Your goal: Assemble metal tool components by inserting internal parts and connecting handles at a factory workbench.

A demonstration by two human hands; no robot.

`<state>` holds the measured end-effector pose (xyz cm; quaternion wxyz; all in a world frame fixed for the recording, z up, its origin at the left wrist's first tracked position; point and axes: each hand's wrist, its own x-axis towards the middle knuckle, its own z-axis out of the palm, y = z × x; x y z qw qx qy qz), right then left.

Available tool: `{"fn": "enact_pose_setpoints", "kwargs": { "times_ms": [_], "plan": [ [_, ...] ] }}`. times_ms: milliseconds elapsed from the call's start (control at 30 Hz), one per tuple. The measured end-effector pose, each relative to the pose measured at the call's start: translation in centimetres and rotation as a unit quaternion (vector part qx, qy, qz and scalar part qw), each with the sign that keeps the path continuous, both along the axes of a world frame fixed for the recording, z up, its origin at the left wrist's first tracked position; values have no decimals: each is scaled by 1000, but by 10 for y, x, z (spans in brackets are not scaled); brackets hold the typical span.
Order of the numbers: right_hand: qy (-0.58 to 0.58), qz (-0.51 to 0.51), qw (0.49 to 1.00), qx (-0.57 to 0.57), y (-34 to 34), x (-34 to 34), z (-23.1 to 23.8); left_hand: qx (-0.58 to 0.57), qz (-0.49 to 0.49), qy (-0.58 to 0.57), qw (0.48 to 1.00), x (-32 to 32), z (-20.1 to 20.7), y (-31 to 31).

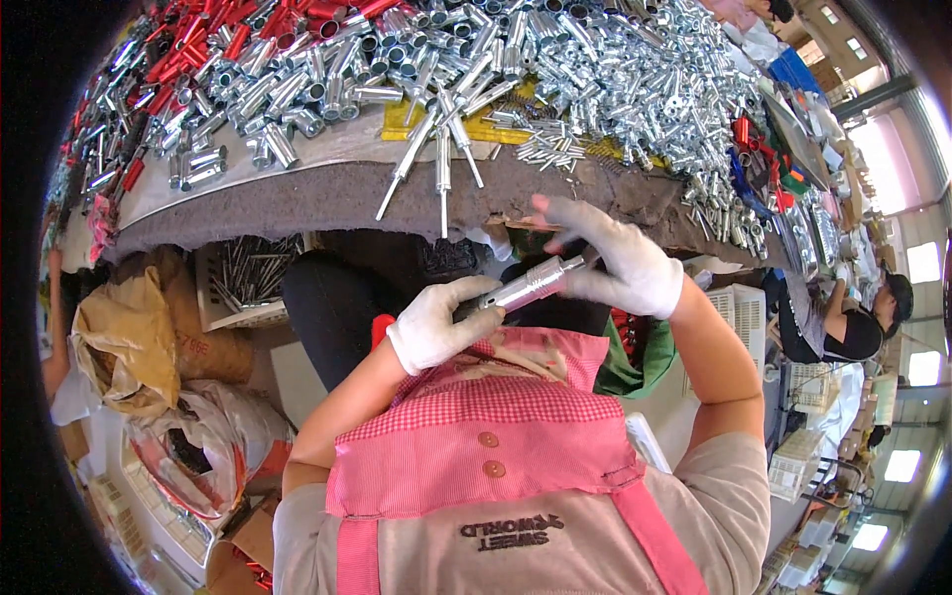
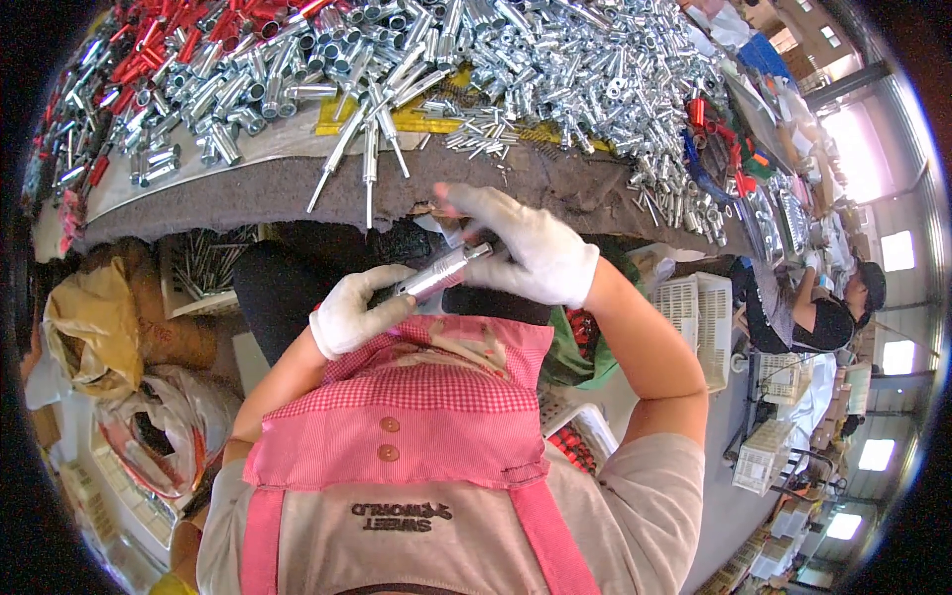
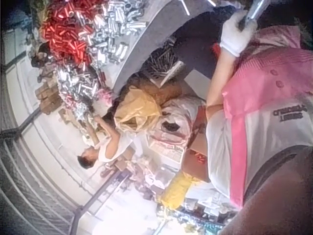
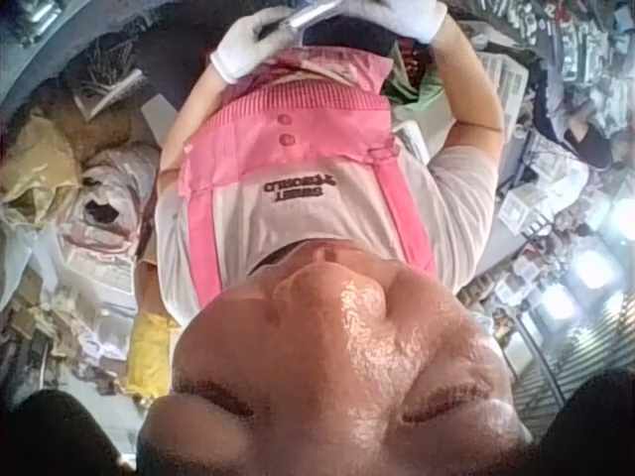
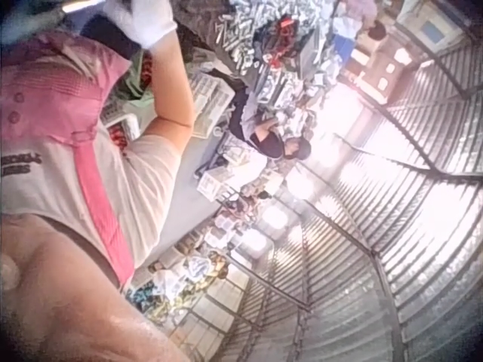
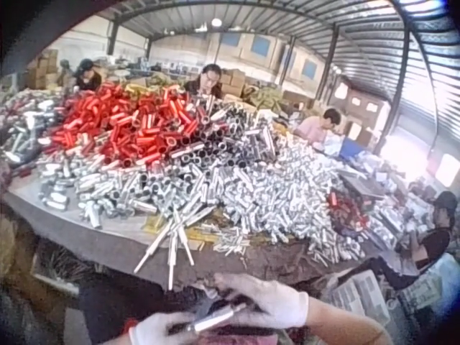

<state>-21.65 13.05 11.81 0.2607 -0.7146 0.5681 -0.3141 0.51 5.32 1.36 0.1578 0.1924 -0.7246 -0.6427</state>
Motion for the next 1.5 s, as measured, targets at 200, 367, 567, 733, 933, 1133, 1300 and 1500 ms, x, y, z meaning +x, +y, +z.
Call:
{"fn": "enact_pose_setpoints", "kwargs": {
  "times_ms": [200,367,567,733,933,1133,1300,1500],
  "plan": [
    [44,-27,983,178,-1,-11,8,-25,-30,12,999,0,6,1],
    [-443,97,876,162,-2,3,-42,183,-101,-35,977,-6,12,-8],
    [-736,-254,624,69,-15,46,-101,-338,160,-69,925,-19,6,9],
    [-707,105,691,107,4,44,-74,393,-95,-12,914,8,29,-7],
    [-539,-139,830,30,1,53,-80,-305,157,-36,939,-7,26,-2],
    [-651,-98,752,-33,-13,70,-65,180,-18,-23,983,-2,36,2],
    [-479,-27,877,28,-11,76,-97,131,175,84,972,8,46,-6],
    [-85,19,996,7,42,59,-63,348,361,433,749,56,61,-96]
  ]
}}
